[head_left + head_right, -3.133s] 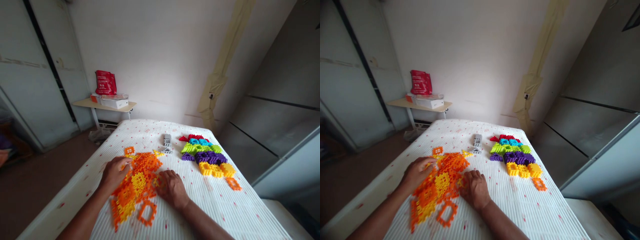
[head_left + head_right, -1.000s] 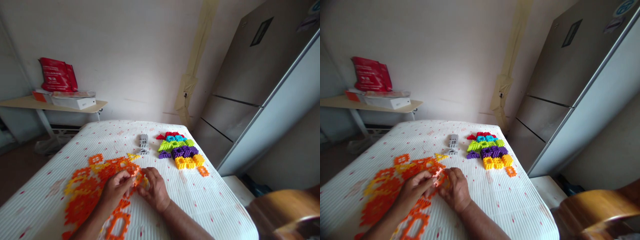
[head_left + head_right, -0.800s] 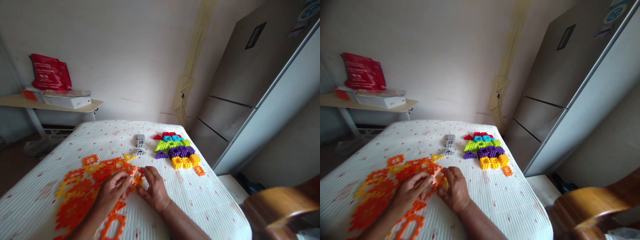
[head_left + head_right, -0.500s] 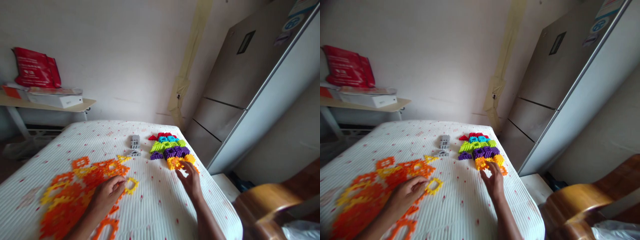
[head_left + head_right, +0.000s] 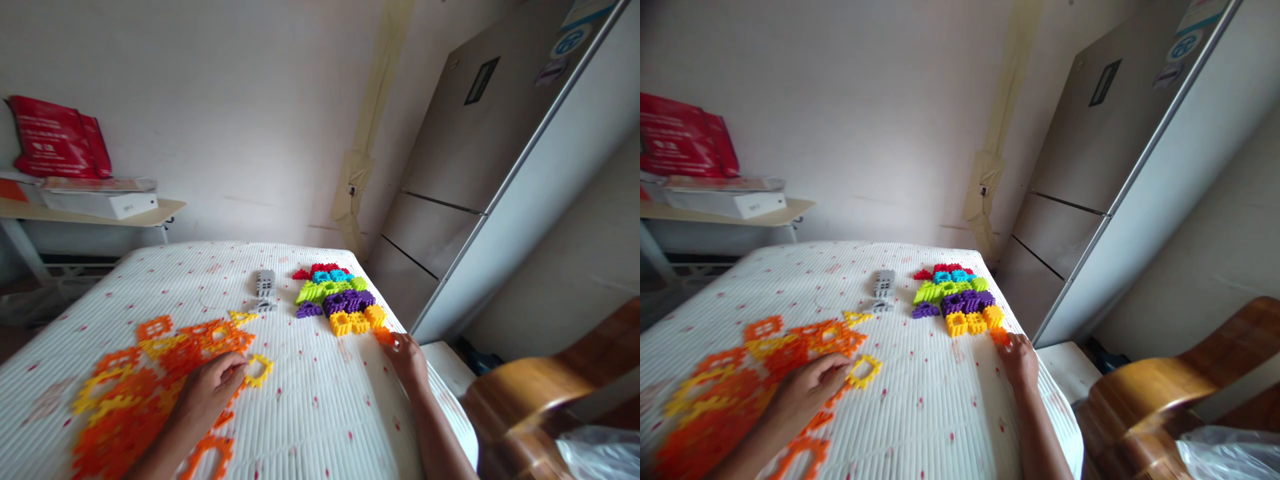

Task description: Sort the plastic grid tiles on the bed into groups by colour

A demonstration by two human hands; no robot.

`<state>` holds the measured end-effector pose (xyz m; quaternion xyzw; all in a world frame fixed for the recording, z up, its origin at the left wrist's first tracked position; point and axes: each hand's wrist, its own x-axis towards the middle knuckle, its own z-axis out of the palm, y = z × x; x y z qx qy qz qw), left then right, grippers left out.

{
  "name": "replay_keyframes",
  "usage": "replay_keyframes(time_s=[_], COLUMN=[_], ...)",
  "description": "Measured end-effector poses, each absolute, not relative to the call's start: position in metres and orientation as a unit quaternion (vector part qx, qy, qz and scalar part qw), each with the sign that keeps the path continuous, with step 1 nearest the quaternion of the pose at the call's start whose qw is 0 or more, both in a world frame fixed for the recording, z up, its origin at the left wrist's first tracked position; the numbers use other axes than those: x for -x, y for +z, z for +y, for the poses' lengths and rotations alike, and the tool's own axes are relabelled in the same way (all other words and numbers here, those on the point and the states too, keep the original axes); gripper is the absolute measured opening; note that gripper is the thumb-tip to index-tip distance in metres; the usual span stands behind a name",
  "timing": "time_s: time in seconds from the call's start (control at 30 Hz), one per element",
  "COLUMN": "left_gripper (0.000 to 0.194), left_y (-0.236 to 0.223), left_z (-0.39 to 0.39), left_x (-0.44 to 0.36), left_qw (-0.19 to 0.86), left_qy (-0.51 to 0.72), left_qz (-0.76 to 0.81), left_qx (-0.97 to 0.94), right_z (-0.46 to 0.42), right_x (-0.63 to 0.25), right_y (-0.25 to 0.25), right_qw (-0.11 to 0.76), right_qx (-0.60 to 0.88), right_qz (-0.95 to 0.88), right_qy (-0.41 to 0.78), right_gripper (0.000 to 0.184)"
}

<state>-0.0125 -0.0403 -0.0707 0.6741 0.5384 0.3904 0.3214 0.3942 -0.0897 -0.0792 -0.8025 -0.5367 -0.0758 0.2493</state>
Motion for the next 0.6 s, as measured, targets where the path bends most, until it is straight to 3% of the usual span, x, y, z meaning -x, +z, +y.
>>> replay_keyframes(time_s=[0.43, 0.6], left_gripper=[0.021, 0.022], left_y=[-0.060, -0.055], left_z=[-0.048, -0.045], left_x=[0.006, 0.014], left_qw=[0.329, 0.308], left_qy=[0.420, 0.444], left_qz=[0.525, 0.528], left_qx=[-0.663, -0.655], right_z=[-0.089, -0.090], right_x=[-0.393, -0.396], right_y=[-0.080, -0.083], right_qw=[0.214, 0.267], right_qx=[0.810, 0.793], right_qz=[-0.538, -0.531], right_qy=[-0.089, -0.133], right_gripper=[0.033, 0.041])
